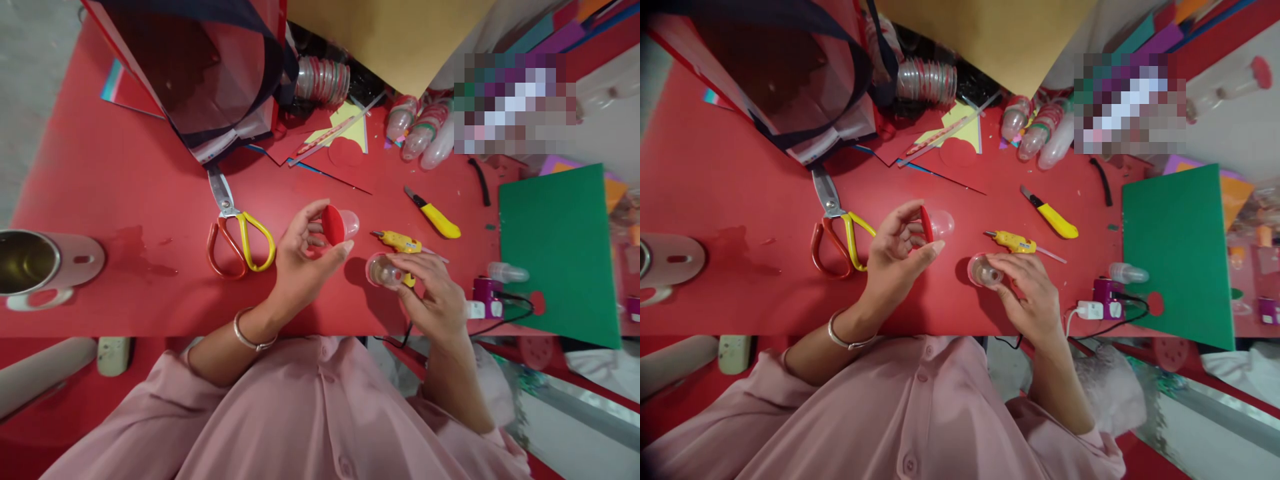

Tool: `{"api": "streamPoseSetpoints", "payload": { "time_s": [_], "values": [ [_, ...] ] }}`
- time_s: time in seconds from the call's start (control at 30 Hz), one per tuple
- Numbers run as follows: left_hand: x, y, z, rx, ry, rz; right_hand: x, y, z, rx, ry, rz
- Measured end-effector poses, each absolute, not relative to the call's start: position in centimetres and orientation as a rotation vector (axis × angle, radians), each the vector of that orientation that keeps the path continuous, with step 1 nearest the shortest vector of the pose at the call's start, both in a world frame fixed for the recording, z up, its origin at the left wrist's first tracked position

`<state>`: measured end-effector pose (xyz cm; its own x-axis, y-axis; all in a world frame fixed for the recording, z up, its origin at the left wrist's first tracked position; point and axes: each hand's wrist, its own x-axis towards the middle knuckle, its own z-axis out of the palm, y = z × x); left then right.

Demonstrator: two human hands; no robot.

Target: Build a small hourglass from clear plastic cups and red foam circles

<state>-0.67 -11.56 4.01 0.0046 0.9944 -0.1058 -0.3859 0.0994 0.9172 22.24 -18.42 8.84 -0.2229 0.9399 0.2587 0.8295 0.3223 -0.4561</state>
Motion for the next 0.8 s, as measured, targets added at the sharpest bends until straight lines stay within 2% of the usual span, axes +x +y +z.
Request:
{"api": "streamPoseSetpoints", "payload": {
  "time_s": [0.23,0.37,0.57,0.8],
  "values": [
    [-0.8,-11.6,3.8,0.896,0.985,1.320,22.2,-18.4,8.4,-1.569,-2.070,0.332],
    [-0.8,-11.6,3.4,1.194,1.136,1.293,22.3,-18.4,7.6,-1.584,-2.011,0.375],
    [-0.8,-11.8,2.8,1.730,1.322,1.066,22.7,-18.5,6.5,-1.491,-1.950,0.457],
    [-1.5,-11.0,2.1,1.813,1.448,1.129,22.6,-19.1,6.2,-1.438,-1.939,0.458]
  ]
}}
